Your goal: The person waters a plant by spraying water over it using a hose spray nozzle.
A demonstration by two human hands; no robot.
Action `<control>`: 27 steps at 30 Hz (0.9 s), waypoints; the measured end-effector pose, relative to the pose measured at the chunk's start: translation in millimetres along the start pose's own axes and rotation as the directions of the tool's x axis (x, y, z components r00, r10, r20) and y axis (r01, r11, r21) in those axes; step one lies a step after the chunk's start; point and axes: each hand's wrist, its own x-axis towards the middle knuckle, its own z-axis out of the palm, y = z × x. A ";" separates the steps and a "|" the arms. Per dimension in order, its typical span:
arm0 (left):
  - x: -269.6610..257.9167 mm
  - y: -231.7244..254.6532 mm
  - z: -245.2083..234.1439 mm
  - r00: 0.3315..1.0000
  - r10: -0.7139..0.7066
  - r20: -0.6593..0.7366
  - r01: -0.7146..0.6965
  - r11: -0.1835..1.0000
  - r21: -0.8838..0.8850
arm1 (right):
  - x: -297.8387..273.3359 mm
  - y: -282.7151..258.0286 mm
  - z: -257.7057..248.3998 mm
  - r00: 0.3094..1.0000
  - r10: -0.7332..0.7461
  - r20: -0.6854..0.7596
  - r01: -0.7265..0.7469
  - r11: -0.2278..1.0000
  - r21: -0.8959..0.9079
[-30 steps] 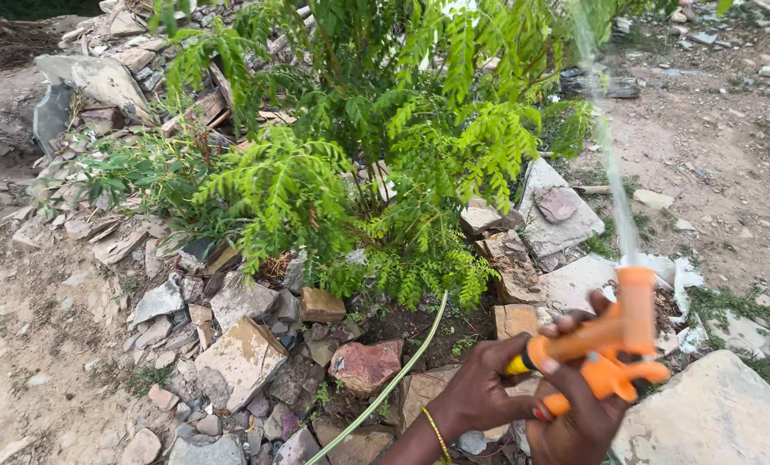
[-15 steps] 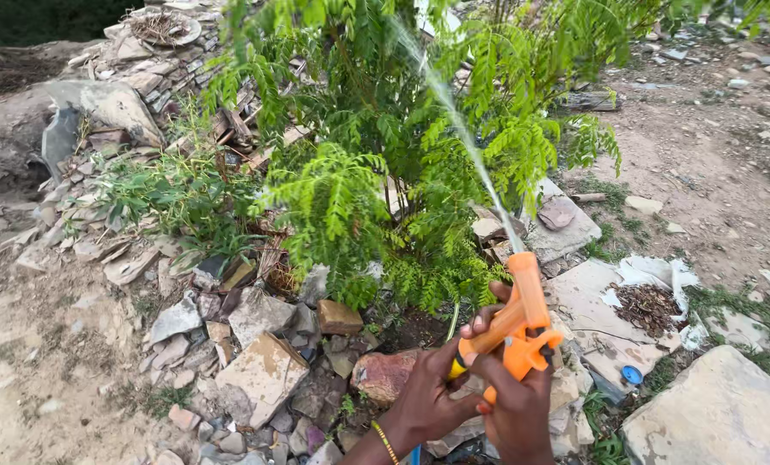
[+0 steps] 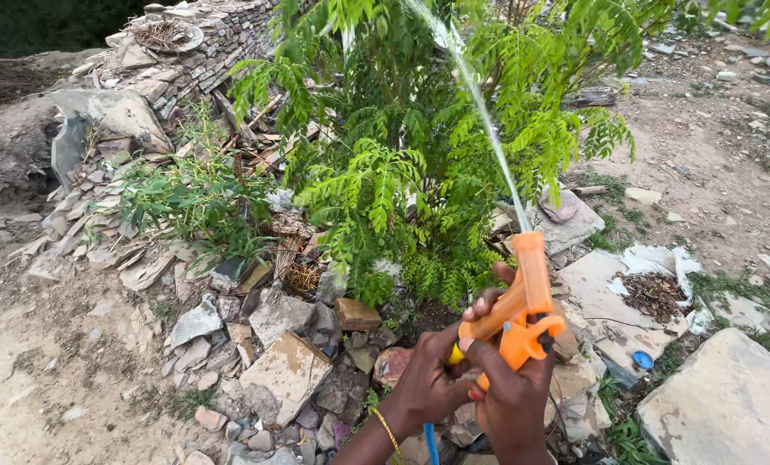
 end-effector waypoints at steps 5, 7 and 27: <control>0.5 -2.7 -6.0 0.998 0.053 0.017 -0.053 0.998 -0.019 | 1.4 -0.8 9.5 1.000 0.000 -0.006 -0.001 0.997 -0.071; 0.2 -5.7 -8.2 0.995 0.104 0.008 -0.104 0.995 -0.008 | 2.4 0.7 10.6 1.000 0.016 -0.001 -0.016 0.991 -0.132; -10.9 -19.5 -18.6 0.999 0.033 0.005 -0.033 0.997 -0.065 | 9.9 12.8 2.3 0.967 0.076 0.245 -0.016 0.971 -0.237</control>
